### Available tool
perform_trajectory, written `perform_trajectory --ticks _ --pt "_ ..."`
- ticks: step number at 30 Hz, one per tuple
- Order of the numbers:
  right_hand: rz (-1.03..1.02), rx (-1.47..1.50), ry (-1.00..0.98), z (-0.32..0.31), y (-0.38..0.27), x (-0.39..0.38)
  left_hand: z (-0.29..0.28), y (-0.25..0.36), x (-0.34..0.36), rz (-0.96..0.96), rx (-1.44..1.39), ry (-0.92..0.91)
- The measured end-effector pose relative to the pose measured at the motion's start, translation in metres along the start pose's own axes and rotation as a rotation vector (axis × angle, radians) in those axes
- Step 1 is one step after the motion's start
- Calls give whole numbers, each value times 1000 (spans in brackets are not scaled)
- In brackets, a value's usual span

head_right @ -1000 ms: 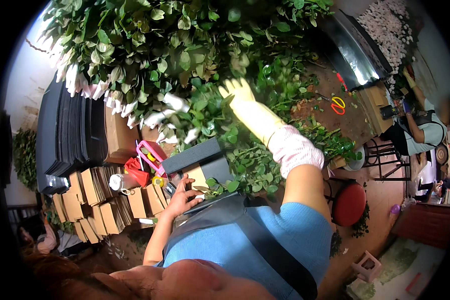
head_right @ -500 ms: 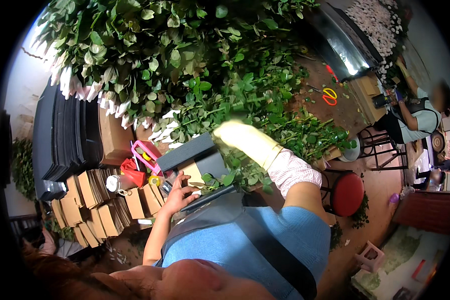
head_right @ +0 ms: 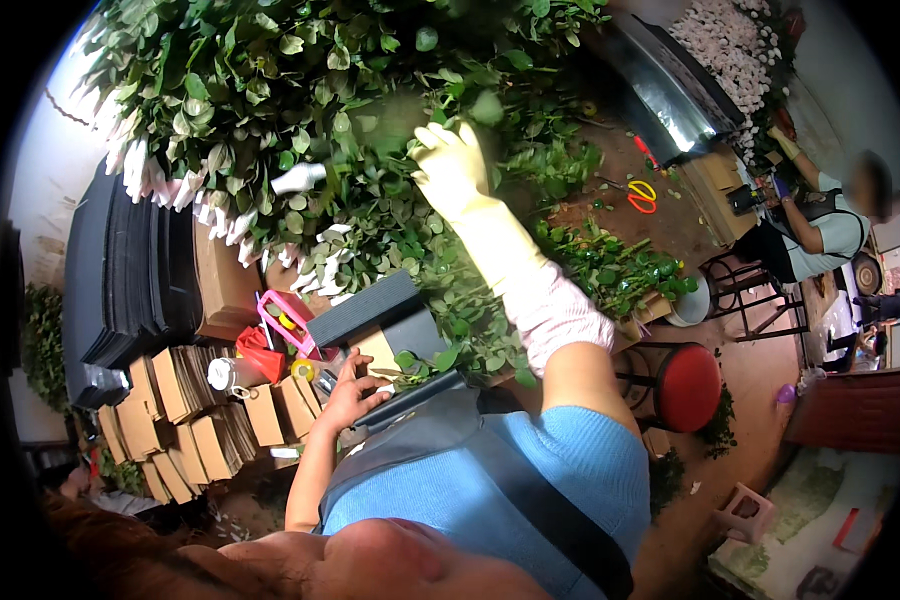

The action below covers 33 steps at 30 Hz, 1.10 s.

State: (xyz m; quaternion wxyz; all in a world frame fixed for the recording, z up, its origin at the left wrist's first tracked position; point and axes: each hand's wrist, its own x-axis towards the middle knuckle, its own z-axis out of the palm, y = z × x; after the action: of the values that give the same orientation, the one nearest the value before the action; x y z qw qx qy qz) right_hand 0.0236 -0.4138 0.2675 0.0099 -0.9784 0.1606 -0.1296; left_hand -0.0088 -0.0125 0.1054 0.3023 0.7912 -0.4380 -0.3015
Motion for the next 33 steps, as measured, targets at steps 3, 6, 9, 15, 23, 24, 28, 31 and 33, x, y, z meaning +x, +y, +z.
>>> perform_trajectory --ticks 3,6,9,15,23,24,28,31,33 --pt "-194 26 35 23 35 0 -2 3 6 34 36 -11" --pt "138 578 -55 -5 9 -7 -2 5 1 9 27 9" --pt "583 872 -437 16 -11 -33 0 2 4 43 26 14" --pt "-107 -12 -777 64 -36 -45 -2 4 1 -21 -15 -7" --pt "-120 -128 -611 101 -19 -9 -7 8 3 9 15 -4" --pt "-160 -188 -582 115 -13 -27 -6 7 4 11 20 -11" --pt "-94 -237 -864 135 -8 -105 -6 13 5 -9 16 -19" --pt "-276 -318 -702 152 11 -135 -7 15 3 -6 -8 -8" --pt "-163 -45 -889 117 17 -117 -6 15 0 -11 5 0"
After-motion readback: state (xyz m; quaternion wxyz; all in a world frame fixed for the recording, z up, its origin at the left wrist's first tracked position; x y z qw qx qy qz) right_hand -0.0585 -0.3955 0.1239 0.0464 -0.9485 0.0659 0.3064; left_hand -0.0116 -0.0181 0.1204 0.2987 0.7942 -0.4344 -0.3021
